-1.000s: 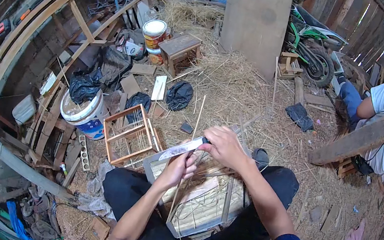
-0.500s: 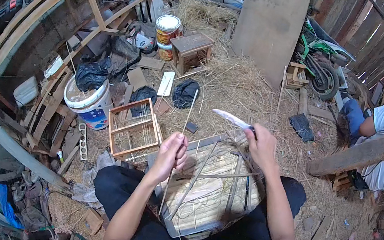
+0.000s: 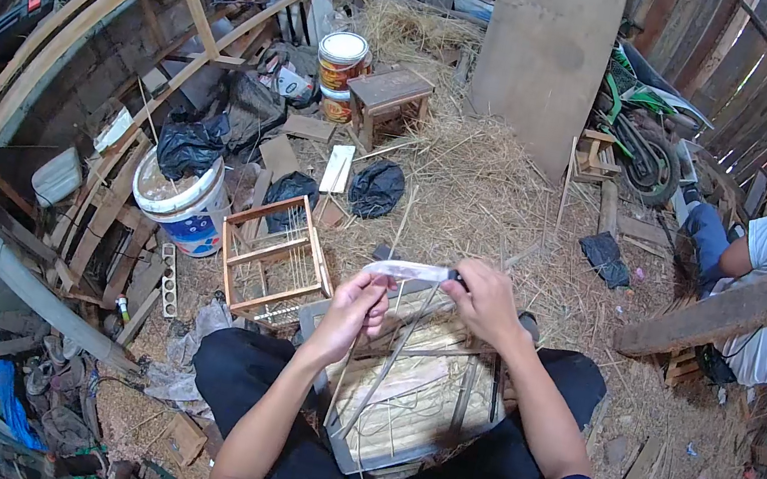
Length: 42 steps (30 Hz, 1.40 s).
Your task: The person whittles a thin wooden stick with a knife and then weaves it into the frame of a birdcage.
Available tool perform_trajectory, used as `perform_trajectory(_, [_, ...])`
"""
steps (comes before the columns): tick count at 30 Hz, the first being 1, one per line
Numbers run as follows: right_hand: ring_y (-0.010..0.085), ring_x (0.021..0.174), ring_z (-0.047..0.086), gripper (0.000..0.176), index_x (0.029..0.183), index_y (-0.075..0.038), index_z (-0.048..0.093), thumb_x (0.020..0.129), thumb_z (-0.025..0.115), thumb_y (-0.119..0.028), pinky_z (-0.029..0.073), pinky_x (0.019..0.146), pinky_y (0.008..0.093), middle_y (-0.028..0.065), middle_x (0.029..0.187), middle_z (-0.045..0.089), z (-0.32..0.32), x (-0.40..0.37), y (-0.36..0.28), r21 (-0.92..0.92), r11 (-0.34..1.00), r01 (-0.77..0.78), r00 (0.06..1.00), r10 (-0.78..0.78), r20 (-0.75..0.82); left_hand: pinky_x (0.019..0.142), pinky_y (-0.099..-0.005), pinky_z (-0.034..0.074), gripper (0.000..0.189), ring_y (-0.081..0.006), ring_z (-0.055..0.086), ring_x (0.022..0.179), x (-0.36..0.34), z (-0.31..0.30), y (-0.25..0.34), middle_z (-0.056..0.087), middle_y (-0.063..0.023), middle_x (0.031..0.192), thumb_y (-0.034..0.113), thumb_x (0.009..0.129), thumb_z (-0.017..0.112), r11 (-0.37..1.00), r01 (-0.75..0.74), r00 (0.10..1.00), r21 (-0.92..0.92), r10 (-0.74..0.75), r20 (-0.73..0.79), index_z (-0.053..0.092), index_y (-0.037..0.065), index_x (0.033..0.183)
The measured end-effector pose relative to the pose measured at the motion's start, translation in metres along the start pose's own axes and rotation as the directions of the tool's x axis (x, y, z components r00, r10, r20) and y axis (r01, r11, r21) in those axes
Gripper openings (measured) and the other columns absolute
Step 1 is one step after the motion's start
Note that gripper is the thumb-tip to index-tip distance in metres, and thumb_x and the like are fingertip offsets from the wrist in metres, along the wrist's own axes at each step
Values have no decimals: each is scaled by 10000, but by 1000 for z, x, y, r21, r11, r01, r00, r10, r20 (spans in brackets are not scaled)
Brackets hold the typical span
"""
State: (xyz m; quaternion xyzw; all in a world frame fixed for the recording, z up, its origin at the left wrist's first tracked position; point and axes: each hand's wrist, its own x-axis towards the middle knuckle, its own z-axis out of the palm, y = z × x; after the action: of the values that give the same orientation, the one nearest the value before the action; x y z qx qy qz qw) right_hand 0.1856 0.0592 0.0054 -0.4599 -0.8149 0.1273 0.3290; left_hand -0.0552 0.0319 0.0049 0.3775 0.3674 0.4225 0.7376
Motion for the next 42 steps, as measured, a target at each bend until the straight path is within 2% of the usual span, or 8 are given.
perform_trajectory(11, [414, 766, 565, 333, 859, -11, 475, 937, 589, -313, 451, 680, 486, 196, 782, 547, 26, 4, -9, 174, 975, 140, 989, -148, 29, 505, -217, 293, 115, -44, 344, 599, 10, 5, -28, 408, 47, 772, 209, 1040, 457, 991, 80, 996, 104, -83, 31, 461, 139, 1132])
perform_trajectory(20, [372, 741, 596, 343, 875, -41, 542, 905, 591, -379, 446, 655, 479, 165, 762, 574, 21, 0, 11, -63, 978, 196, 980, -198, -25, 459, -218, 229, 144, -35, 295, 529, -1, 27, -28, 353, 55, 696, 258, 1073, 418, 994, 104, 994, -20, -104, 22, 486, 132, 1086])
perform_trajectory(22, [381, 739, 616, 289, 877, -54, 566, 945, 561, -334, 450, 656, 492, 173, 753, 604, 13, -1, 28, -154, 988, -27, 996, 13, -88, 455, -219, 250, 201, -46, 320, 530, -11, 34, -26, 365, 50, 687, 303, 1066, 424, 975, 16, 997, 220, -31, 65, 492, 119, 1025])
perform_trajectory(24, [387, 745, 629, 272, 885, -58, 580, 983, 513, -303, 457, 654, 494, 185, 762, 628, -11, 2, 64, -191, 843, -503, 841, 427, -333, 452, -220, 271, 269, -57, 345, 531, -23, 43, -27, 376, 45, 678, 348, 1059, 430, 894, -90, 991, 440, 39, 125, 499, 106, 963])
perform_trajectory(26, [393, 755, 627, 326, 893, -46, 572, 1011, 467, -330, 456, 654, 492, 197, 780, 630, -39, 0, 91, -188, 810, -555, 788, 441, -430, 437, -200, 315, 313, -51, 419, 541, -26, 41, -49, 410, 57, 646, 407, 1051, 432, 954, -86, 969, 287, 13, 249, 542, 115, 1019])
perform_trajectory(29, [402, 741, 612, 316, 875, -43, 556, 996, 498, -329, 448, 645, 492, 194, 764, 612, -36, -8, 76, -137, 870, -474, 828, 388, -406, 421, -176, 239, 296, -37, 362, 514, -13, 30, -16, 381, 64, 646, 403, 1049, 439, 942, 72, 997, 328, -59, -48, 538, 125, 1038])
perform_trajectory(35, [415, 701, 570, 315, 834, -38, 519, 980, 538, -316, 430, 622, 492, 195, 730, 561, -12, -25, 57, -253, 922, -294, 946, 244, -212, 444, -200, 252, 492, -44, 272, 513, -14, -2, -3, 304, 72, 651, 297, 1070, 428, 996, -55, 998, 73, 58, -37, 310, 185, 1535])
perform_trajectory(42, [394, 686, 554, 448, 812, -26, 492, 980, 508, -440, 417, 607, 481, 174, 727, 518, -1, -15, 37, -137, 986, -97, 969, 62, -238, 448, -190, 273, 552, -31, 306, 529, -14, 3, 3, 355, 56, 660, 275, 1061, 463, 994, -91, 994, 53, 94, -59, 254, 212, 1568])
